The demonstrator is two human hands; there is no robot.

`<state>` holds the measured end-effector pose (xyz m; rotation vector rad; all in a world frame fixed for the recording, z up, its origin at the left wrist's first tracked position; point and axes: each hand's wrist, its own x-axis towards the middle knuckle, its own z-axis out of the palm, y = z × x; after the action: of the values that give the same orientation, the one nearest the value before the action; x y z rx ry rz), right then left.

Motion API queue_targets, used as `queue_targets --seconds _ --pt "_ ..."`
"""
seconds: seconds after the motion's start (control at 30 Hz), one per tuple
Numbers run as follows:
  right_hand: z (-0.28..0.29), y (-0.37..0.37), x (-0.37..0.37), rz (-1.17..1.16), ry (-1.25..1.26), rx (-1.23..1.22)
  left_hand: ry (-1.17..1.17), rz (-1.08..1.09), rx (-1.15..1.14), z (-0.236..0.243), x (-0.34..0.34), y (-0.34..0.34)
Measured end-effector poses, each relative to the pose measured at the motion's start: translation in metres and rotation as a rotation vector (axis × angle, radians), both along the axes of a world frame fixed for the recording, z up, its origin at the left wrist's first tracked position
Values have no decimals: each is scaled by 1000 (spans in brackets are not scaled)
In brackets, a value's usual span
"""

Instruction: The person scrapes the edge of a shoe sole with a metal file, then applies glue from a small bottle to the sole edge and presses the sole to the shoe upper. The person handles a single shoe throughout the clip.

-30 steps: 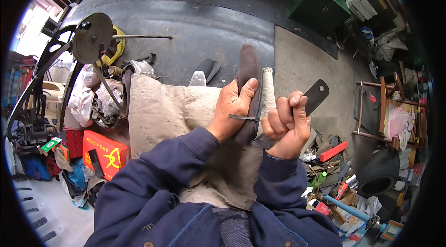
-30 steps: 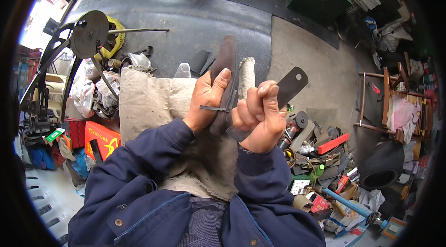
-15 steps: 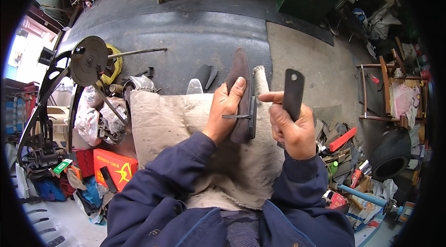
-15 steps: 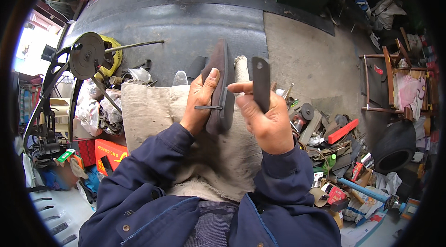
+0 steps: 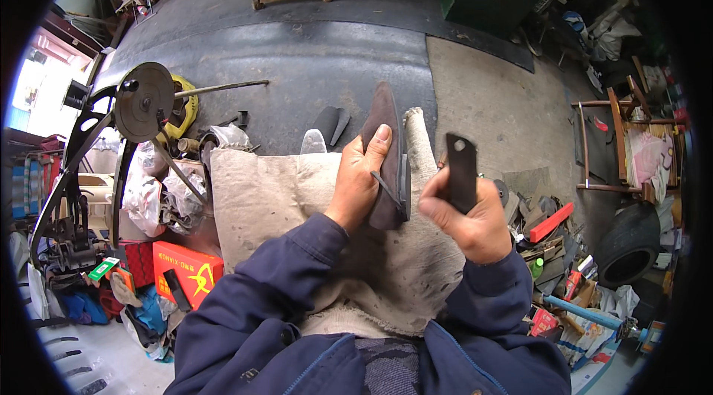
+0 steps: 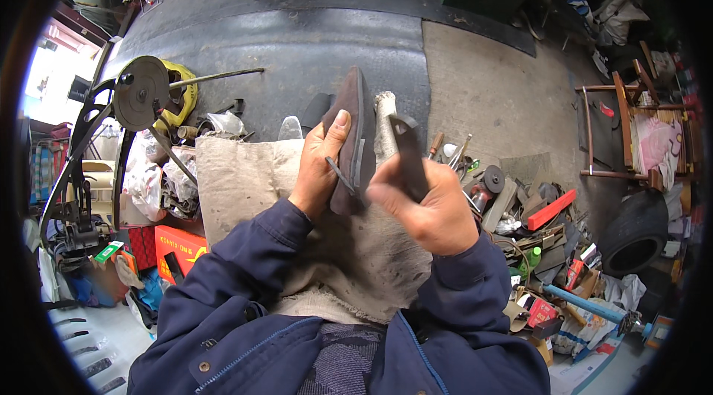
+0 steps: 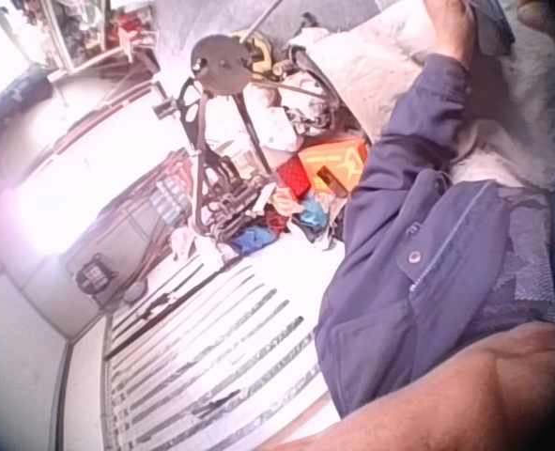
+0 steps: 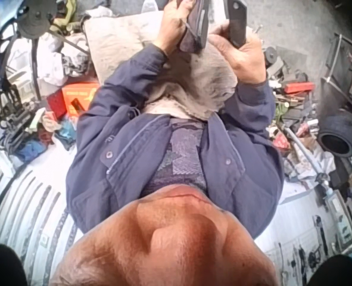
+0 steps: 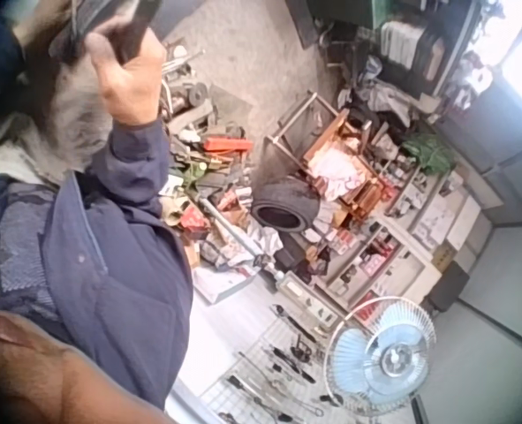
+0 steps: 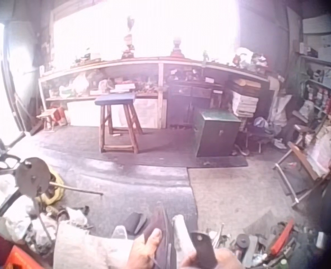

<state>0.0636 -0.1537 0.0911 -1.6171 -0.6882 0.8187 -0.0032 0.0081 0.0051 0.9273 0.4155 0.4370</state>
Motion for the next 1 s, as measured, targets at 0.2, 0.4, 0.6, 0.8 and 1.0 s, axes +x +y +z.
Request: queue_targets --seconds 0.2,0.4,0.6,0.8,1.0 --pt "-5 5 1 -82 -111 -56 38 -22 -24 -3 1 2" --pt "-8 17 -5 -84 -134 -99 52 26 179 -6 3 1" --pt "-12 19 -1 -279 -123 -132 69 25 189 -7 2 2" --pt "-14 19 11 -406 -190 -81 89 -31 13 -9 3 9" --pt "-6 16 5 -177 153 -33 109 -76 -45 -9 3 13"
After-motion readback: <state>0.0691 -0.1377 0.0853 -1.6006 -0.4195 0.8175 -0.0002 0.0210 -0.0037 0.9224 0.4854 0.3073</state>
